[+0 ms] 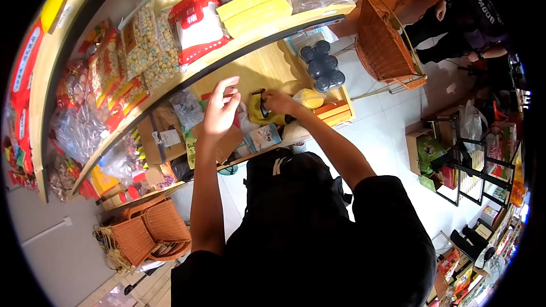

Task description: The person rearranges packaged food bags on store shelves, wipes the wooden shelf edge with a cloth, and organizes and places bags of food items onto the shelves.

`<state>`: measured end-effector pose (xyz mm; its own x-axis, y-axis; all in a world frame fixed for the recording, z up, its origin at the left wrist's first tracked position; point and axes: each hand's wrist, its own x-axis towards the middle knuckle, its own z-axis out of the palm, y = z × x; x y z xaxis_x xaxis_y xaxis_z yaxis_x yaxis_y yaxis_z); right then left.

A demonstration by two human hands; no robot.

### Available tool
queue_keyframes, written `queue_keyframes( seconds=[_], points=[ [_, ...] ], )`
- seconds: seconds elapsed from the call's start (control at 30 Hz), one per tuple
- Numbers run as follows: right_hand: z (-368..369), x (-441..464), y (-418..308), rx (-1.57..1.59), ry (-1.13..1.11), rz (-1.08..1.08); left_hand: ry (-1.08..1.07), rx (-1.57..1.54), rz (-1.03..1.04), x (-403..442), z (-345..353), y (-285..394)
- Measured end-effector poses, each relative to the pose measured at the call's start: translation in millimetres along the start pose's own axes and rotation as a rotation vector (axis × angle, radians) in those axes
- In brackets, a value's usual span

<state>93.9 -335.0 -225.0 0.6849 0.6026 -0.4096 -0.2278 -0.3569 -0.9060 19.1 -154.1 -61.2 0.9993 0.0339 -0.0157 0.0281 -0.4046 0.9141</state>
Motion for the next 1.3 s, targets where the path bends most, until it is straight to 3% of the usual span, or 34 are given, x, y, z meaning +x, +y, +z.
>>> queue_keyframes(
  seconds=[0.07,0.1,0.13,0.2,0.27,0.33,0.4,0.53,0.57,0.6,0.63,0.67,0.7,0.77,0.8,0.83,0.87,0.93,0.97,1.1,1.17,1.3],
  points=[
    [22,40,64,-0.022,-0.229,0.194,-0.021,-0.036,-0.029,-1,0,2],
    [33,47,78,-0.01,-0.233,0.182,-0.03,-0.028,-0.044,-4,2,4],
    [47,48,89,-0.129,-0.186,0.187,-0.034,0.027,0.027,-7,3,4],
    [76,54,111,-0.227,-0.137,0.185,-0.069,0.02,-0.095,-17,7,17],
    [97,68,136,-0.399,-0.072,0.326,-0.128,0.201,-0.137,-29,8,19],
    [98,79,145,-0.39,-0.176,0.39,-0.146,0.174,-0.11,-47,13,0],
    [97,63,129,-0.833,-0.037,0.343,-0.182,0.059,-0.219,-71,16,-24],
    [73,79,132,-0.639,-0.008,0.42,-0.23,0.035,-0.417,-110,20,-59],
    [64,83,127,-0.516,0.058,0.324,-0.228,0.018,-0.454,-118,21,-63],
    [71,113,152,-0.431,0.234,0.068,-0.226,-0.001,-0.49,-125,23,-68],
    [58,138,146,-0.522,0.122,0.045,-0.226,-0.021,-0.502,-131,24,-78],
    [26,114,66,-0.375,0.059,0.189,-0.227,-0.025,-0.503,-134,25,-78],
    [16,122,58,-0.22,0.288,-0.039,-0.22,-0.015,-0.501,-135,27,-79],
    [-25,100,-24,0.083,0.471,-0.098,-0.21,-0.009,-0.505,-135,30,-77],
    [-41,118,-23,0.05,0.58,-0.33,-0.229,-0.011,-0.528,-132,30,-75],
    [-50,117,-37,0.267,0.73,-0.517,-0.249,-0.01,-0.548,-129,30,-75],
    [-64,109,-48,0.265,0.734,-0.523,-0.249,-0.009,-0.541,-124,30,-75],
    [-89,90,-61,-0.161,0.885,-0.47,-0.243,-0.047,-0.486,-115,30,-75],
    [-86,84,-62,-0.092,0.989,-0.416,-0.254,-0.043,-0.481,-109,29,-74],
    [-77,39,-48,-0.222,0.874,-0.338,-0.133,0.068,-0.257,-66,22,-38],
    [-73,-3,-68,-0.073,0.514,-0.182,-0.073,0.072,-0.149,-43,17,-19],
    [-65,-40,-110,0.159,0.695,-0.412,0.04,-0.235,-0.093,5,8,6]
  ],
)
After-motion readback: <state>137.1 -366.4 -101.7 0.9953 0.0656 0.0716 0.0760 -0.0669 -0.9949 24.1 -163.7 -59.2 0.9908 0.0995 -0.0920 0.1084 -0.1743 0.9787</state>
